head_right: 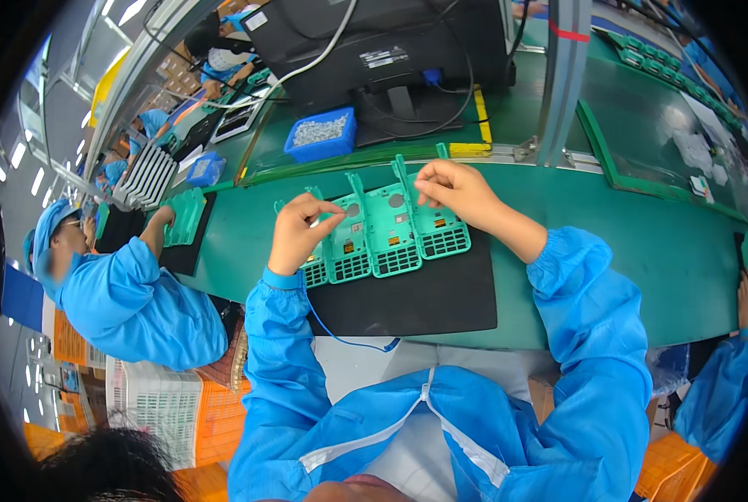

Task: Manually assemble small electronic parts into green plastic carrier frames on a factory production line.

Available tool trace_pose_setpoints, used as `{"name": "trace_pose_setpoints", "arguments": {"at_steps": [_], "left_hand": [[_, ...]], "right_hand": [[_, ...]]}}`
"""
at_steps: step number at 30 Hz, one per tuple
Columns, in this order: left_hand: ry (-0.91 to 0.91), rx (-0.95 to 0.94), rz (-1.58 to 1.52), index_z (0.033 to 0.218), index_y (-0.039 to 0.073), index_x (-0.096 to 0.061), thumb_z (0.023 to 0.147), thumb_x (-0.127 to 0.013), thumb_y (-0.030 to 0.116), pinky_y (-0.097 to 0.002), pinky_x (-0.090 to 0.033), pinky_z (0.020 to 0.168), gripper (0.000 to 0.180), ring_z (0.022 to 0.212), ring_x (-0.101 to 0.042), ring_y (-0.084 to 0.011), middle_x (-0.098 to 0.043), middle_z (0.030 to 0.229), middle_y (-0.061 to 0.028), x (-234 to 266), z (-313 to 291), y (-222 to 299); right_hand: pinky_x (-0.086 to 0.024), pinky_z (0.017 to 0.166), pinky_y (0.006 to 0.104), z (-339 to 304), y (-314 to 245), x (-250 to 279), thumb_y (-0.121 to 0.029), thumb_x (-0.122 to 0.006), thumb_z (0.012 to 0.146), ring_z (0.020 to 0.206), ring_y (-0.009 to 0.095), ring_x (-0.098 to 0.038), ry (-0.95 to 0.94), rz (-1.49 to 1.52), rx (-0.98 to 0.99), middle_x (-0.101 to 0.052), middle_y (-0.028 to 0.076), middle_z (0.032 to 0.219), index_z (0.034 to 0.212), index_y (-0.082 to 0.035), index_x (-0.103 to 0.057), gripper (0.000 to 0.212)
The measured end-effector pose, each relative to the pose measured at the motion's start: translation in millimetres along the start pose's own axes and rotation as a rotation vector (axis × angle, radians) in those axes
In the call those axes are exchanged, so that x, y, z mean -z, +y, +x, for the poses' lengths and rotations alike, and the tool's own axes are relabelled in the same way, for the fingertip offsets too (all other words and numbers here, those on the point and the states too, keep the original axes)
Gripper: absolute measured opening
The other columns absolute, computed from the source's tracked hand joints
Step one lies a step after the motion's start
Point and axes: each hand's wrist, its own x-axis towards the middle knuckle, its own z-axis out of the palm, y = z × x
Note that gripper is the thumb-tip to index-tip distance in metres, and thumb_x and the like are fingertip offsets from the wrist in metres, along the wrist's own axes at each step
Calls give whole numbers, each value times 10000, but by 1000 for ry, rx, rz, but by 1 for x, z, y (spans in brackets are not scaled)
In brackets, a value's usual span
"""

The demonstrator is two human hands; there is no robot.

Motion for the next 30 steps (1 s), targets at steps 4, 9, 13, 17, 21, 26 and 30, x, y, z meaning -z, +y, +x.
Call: {"name": "trace_pose_setpoints", "arguments": {"at_steps": [4, 9, 13, 17, 21, 26, 30], "left_hand": [[-120, -36, 53, 812, 110, -733, 707, -749, 153, -345, -376, 510, 115, 568, -461, -186, -453, 623, -51, -10, -6, -6], [-142, -46, 84, 837, 103, -746, 710, -755, 115, -330, -362, 503, 128, 550, -429, -167, -402, 592, -31, -23, -11, -13], [-125, -53, 96, 839, 108, -748, 708, -754, 114, -335, -366, 501, 130, 551, -435, -172, -407, 593, -33, -24, -11, -14], [-103, -98, 106, 831, 111, -744, 702, -747, 103, -341, -371, 496, 129, 554, -457, -186, -439, 598, -45, -27, -11, -15], [-86, -123, 128, 813, 112, -729, 697, -743, 118, -355, -392, 498, 117, 571, -506, -225, -503, 634, -65, -29, -12, -14], [-78, -295, 287, 742, 82, -682, 704, -678, 133, -408, -456, 547, 64, 676, -589, -291, -579, 736, -99, -28, -17, -1], [-159, -426, 391, 786, 64, -688, 713, -630, 116, -417, -451, 555, 107, 671, -578, -302, -558, 713, -98, -30, -23, -2]], "right_hand": [[-471, 645, 228, -1, 4, -2, -161, -591, 928, 716, 69, -569, 17, -78, 42, -632, 26, 801, 965, -31, -581, 135], [-472, 650, 225, 1, 7, -2, -165, -591, 929, 727, 72, -579, 5, -79, 68, -631, 27, 800, 965, -28, -583, 141], [-473, 657, 227, 1, 7, -1, -172, -592, 930, 730, 75, -582, 3, -74, 69, -631, 31, 809, 966, -24, -581, 153], [-472, 661, 228, 1, 6, -1, -174, -592, 930, 733, 76, -582, -1, -74, 60, -632, 31, 814, 967, -24, -581, 155], [-471, 660, 229, 0, 6, -2, -174, -593, 929, 735, 76, -582, -1, -64, 64, -632, 30, 808, 966, -25, -582, 153], [-471, 660, 223, -1, 6, -2, -186, -587, 938, 726, 66, -573, -6, -75, 63, -626, 19, 809, 961, -41, -572, 147], [-470, 657, 228, 0, 5, -4, -164, -589, 930, 742, 74, -584, -1, -79, 60, -629, 27, 800, 960, -25, -583, 142]]}}
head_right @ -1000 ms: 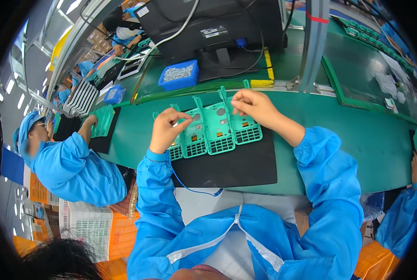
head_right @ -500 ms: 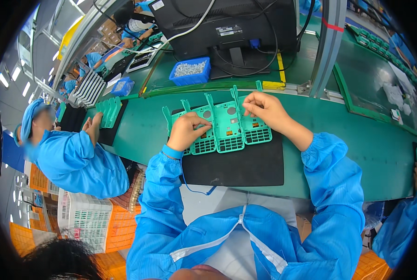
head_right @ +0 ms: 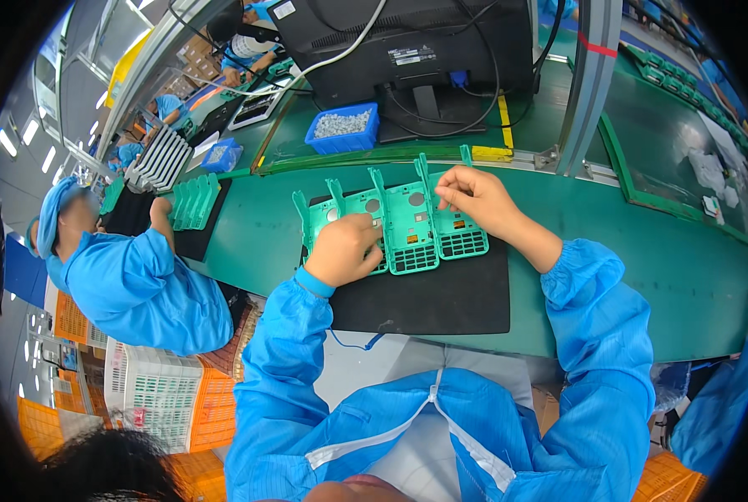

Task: Manually assemble small electronic parts into green plastic carrier frames on a factory production line.

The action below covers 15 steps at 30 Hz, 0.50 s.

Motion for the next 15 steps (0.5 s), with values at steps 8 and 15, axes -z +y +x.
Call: {"name": "trace_pose_setpoints", "arguments": {"at_steps": [8, 15], "left_hand": [[101, 380, -478, 896, 66, -726, 751, -578, 94, -347, -451, 608, 209, 680, -554, -212, -550, 732, -108, 7, 3, -8], [122, 765, -2273, 1375, -105, -291, 929, -472, 316, -384, -383, 1053, 639, 1219, -475, -289, -487, 1301, -209, 9, 25, 23]], "right_hand": [[-463, 641, 228, 0, -3, 0, -155, -596, 920, 713, 69, -564, -4, -30, -1, -627, 25, 790, 946, -22, -586, 135], [-466, 647, 298, -11, -33, -13, -136, -666, 837, 747, 158, -585, -67, -377, 283, -626, 40, 851, 939, -77, -670, 118]]}}
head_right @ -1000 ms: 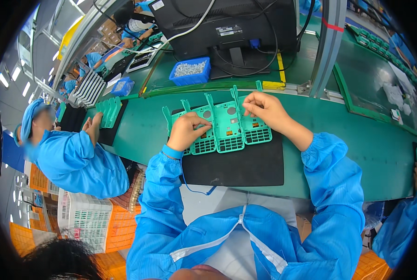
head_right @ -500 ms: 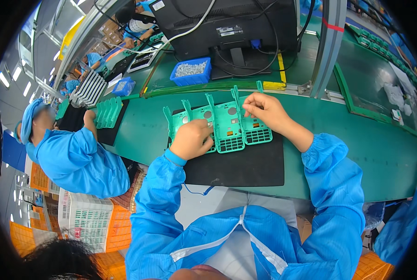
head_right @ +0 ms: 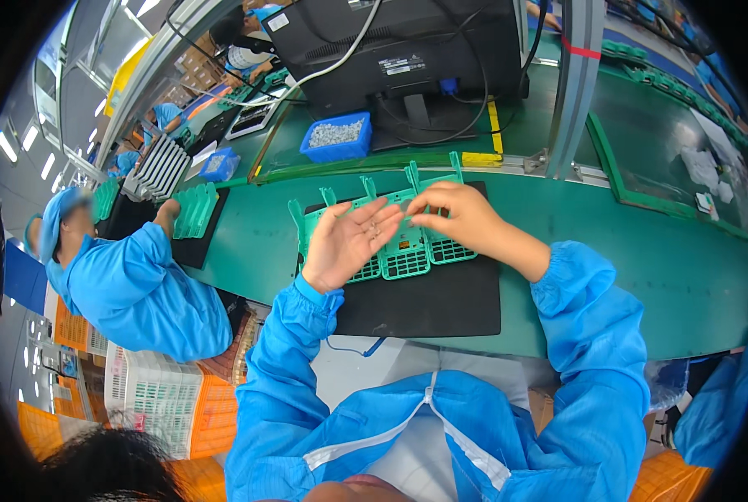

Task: Manually assemble small electronic parts into green plastic carrier frames on a factory production line.

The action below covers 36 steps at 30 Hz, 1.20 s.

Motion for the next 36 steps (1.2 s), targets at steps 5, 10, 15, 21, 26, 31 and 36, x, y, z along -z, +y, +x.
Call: {"name": "trace_pose_setpoints", "arguments": {"at_steps": [5, 10, 15, 21, 26, 31, 36], "left_hand": [[-32, 24, -9, 1363, -107, -298, 916, -469, 337, -405, -363, 1079, 653, 1231, -463, -310, -442, 1333, -239, -9, 4, -18], [-63, 45, -5, 1353, -98, -332, 921, -444, 354, -395, -381, 1055, 636, 1139, -515, -267, -490, 1270, -193, -13, 5, -29], [-117, 48, 35, 1329, -50, -401, 935, -419, 375, -351, -407, 1004, 580, 1073, -540, -213, -540, 1211, -130, -18, 6, -34], [-99, 26, 84, 1298, -26, -465, 937, -412, 373, -340, -401, 979, 540, 1038, -543, -203, -570, 1174, -119, -19, 8, -40], [-82, 9, 100, 1358, -42, -391, 933, -410, 357, -367, -362, 1056, 584, 1181, -501, -241, -507, 1300, -147, -12, 7, -40], [7, -92, 237, 1343, -44, -407, 937, -476, 238, -346, -371, 1038, 499, 1177, -497, -220, -508, 1291, -131, -23, 2, -30], [150, -243, 623, 1252, -4, -518, 909, -586, 133, -226, -411, 853, 375, 939, -523, -88, -565, 1046, -25, -10, -2, -24]], "right_hand": [[-472, 700, 359, -3, -8, -5, -148, -675, 799, 808, 245, -594, 9, -205, 217, -619, 45, 845, 945, -114, -684, 151], [-466, 726, 375, -4, -11, -5, -150, -681, 783, 825, 248, -590, 3, -256, 242, -611, 38, 840, 902, -127, -686, 121], [-478, 739, 369, -6, -16, -7, -150, -687, 763, 850, 250, -593, 6, -279, 306, -617, 36, 878, 888, -140, -689, 125], [-491, 722, 371, -10, -18, -10, -147, -680, 766, 847, 260, -605, -44, -354, 329, -638, 45, 893, 920, -144, -688, 155], [-484, 714, 346, -8, -23, -9, -128, -678, 797, 803, 251, -602, -58, -258, 213, -635, 68, 859, 922, -93, -681, 130], [-507, 710, 266, -4, -10, -2, -108, -656, 856, 808, 117, -623, -87, 291, -175, -657, 55, 886, 1015, -28, -639, 179], [-535, 744, 264, -1, -9, 0, -103, -657, 873, 822, 130, -640, -57, 691, -357, -658, 76, 911, 981, 5, -615, 158]]}}
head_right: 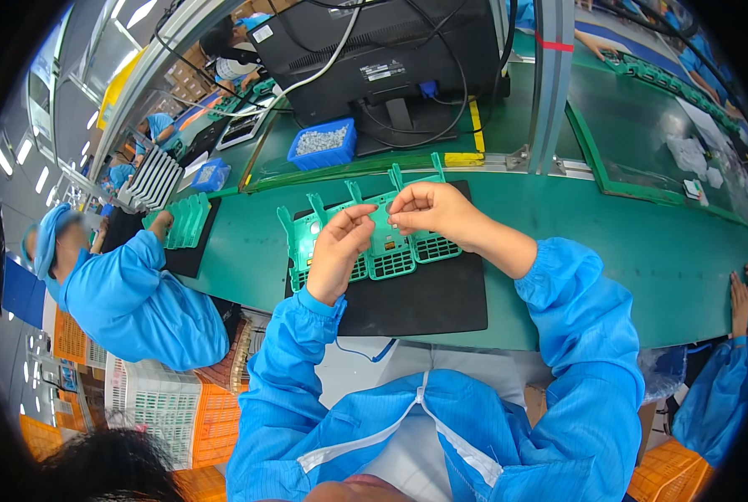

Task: Manually assemble small electronic parts into green plastic carrier frames on a factory production line.

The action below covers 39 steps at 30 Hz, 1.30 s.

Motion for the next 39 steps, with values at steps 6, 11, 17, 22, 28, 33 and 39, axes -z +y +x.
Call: {"name": "trace_pose_setpoints", "arguments": {"at_steps": [6, 11, 17, 22, 28, 33, 39], "left_hand": [[122, -406, 723, 1018, 78, -685, 777, -733, 57, -235, -294, 544, 247, 632, -363, -69, -357, 688, 47, -3, -2, 4], [114, -506, 866, 896, 93, -727, 746, -752, 81, -274, -262, 498, 153, 572, -341, -102, -323, 619, 16, -5, -5, 8], [87, -590, 919, 892, 109, -737, 737, -751, 82, -291, -288, 491, 158, 567, -378, -123, -360, 600, -6, -4, -13, 12], [110, -550, 916, 876, 106, -737, 728, -744, 63, -289, -293, 493, 154, 566, -381, -128, -352, 591, -3, 10, -21, 19], [259, -472, 1159, 859, 104, -734, 730, -735, 98, -333, -323, 478, 129, 528, -409, -165, -363, 585, -33, 79, -23, 32], [239, -403, 1361, 837, 124, -735, 757, -714, 191, -396, -390, 511, 106, 577, -509, -247, -473, 600, -62, 111, -32, 27], [256, -432, 1349, 833, 149, -733, 752, -694, 166, -388, -462, 563, 92, 647, -574, -255, -563, 663, -59, 115, -30, 11]], "right_hand": [[-535, 754, 273, 0, 5, -2, -119, -655, 882, 826, 133, -650, -21, 63, -43, -659, 66, 892, 982, -23, -580, 158], [-533, 771, 271, 1, 10, -1, -74, -644, 880, 850, 145, -657, -55, 66, 5, -664, 76, 894, 1022, -7, -535, 191], [-531, 772, 267, -1, 13, -5, -64, -649, 874, 880, 145, -656, -94, 40, 2, -663, 77, 902, 1027, -10, -532, 200], [-524, 776, 266, -1, 14, -10, -75, -613, 900, 879, 137, -644, -80, 47, -11, -666, 84, 931, 1049, -18, -541, 175], [-517, 758, 256, 4, 29, 0, -81, -575, 913, 871, 118, -635, 12, -228, 41, -664, 72, 941, 1047, -18, -581, 149], [-510, 729, 248, 6, 34, -3, -81, -579, 906, 852, 111, -637, 10, -347, 70, -663, 68, 924, 1046, -19, -588, 153], [-490, 738, 241, 6, 38, -1, -98, -579, 912, 873, 110, -626, -14, -311, 61, -654, 46, 958, 1045, -33, -600, 149]]}}
